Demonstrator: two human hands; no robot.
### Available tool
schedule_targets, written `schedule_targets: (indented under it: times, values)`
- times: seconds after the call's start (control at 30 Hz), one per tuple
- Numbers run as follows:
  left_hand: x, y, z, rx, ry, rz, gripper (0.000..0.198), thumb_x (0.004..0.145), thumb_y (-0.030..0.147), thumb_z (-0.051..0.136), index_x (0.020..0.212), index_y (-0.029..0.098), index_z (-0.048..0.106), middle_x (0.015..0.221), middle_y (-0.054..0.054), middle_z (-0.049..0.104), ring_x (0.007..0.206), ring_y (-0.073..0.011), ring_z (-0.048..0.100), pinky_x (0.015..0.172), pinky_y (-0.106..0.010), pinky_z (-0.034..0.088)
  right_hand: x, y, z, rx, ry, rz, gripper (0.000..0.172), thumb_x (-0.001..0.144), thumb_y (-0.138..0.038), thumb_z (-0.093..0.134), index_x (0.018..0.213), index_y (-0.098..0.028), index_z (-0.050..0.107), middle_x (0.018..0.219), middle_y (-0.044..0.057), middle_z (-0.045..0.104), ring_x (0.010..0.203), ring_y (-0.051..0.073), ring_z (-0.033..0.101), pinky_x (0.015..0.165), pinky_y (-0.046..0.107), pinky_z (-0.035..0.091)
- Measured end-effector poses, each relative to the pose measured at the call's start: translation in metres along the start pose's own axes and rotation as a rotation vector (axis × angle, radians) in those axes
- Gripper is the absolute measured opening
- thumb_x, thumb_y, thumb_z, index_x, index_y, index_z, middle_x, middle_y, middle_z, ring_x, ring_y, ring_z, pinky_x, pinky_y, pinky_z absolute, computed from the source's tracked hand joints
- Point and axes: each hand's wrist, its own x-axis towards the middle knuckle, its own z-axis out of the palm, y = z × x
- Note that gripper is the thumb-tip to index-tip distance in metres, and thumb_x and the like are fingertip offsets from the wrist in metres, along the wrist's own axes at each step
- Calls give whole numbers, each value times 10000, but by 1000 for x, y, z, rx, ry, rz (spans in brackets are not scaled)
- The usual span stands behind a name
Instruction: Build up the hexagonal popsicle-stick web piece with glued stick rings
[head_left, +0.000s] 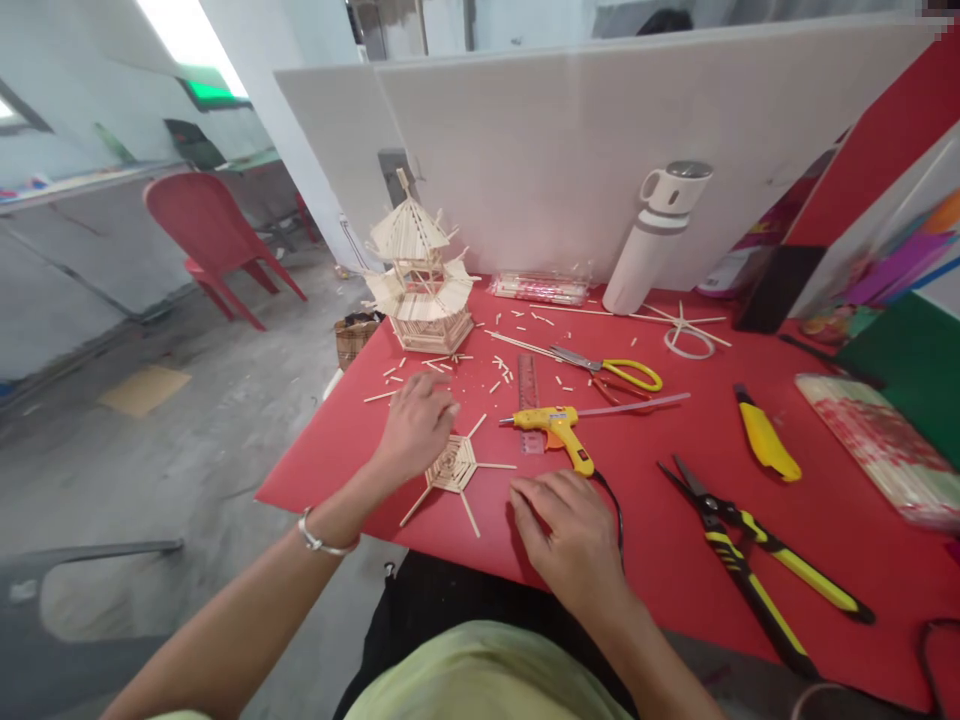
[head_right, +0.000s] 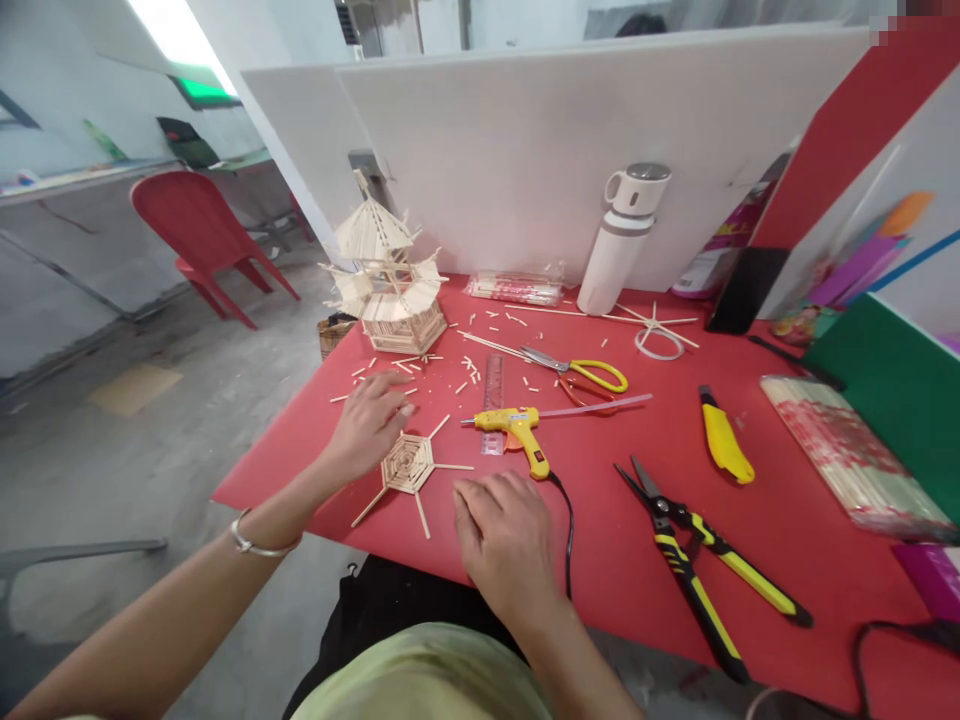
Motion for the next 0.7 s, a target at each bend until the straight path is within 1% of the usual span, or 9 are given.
schedule_targets:
  times: [0.03,0.1,0.13,0.2,0.27,0.37,0.5,0.6,0.7]
  values:
    - [-6,-4,-7,40,-9,-30,321,964,282,394,833,190,672,1162,-102,651,1089,-265,547,927,-447,429,0,0,0,2,1,-6,142,935,-177,562,967,-188,700,817,32,689,780,173,578,794,324,435]
    - [-18,-12,-15,108,-33,-76,387,984,303,341,769,182,639,948,-94,663,924,-244,558,834,-405,423,1,-1,1,0,1,-20,146,938,-186,561,967,-189,704,802,30,684,773,170,580,785,321,435]
    - [-23,-17,-18,128,-41,-91,411,987,312,336,722,180,621,874,-87,655,875,-237,552,799,-388,411,1,-1,2,-4,-1,-24,148,939,-193,561,969,-190,706,799,29,685,773,169,584,785,320,436]
    - [-34,-27,-18,133,-39,-108,438,984,331,357,655,178,602,804,-78,645,842,-230,549,757,-365,386,0,1,2,-23,-7,-23,152,942,-206,561,974,-194,709,809,31,694,784,169,595,797,320,439]
    - [-42,-38,-15,82,-18,-114,415,966,354,419,657,177,633,823,-69,658,855,-224,562,746,-348,377,-2,6,0,-55,-16,-8,152,944,-214,562,976,-195,709,831,33,706,801,171,607,818,321,440]
    - [-49,-51,-8,-133,-2,-115,281,889,361,560,725,201,724,876,-47,676,849,-197,589,756,-322,407,-6,17,-7,-114,-18,19,148,943,-226,567,971,-190,708,876,38,721,827,177,624,843,320,443]
    - [-50,-51,-4,-450,21,-239,167,776,333,672,716,207,763,840,-43,663,770,-171,602,735,-305,459,-7,26,-13,-150,-18,92,175,949,-257,550,966,-191,711,927,50,730,859,187,639,840,309,454]
    - [-48,-42,-6,-557,44,-309,145,720,332,721,673,199,754,847,-48,662,756,-172,608,730,-314,480,5,19,1,-93,-70,146,198,954,-276,533,984,-212,718,942,43,727,884,180,646,837,291,450]
    - [-46,-34,-10,-618,57,-334,149,686,341,755,661,194,750,827,-37,662,728,-160,614,709,-301,491,30,5,29,-80,-235,177,208,925,-327,588,1068,-241,712,979,36,708,953,197,633,831,293,432]
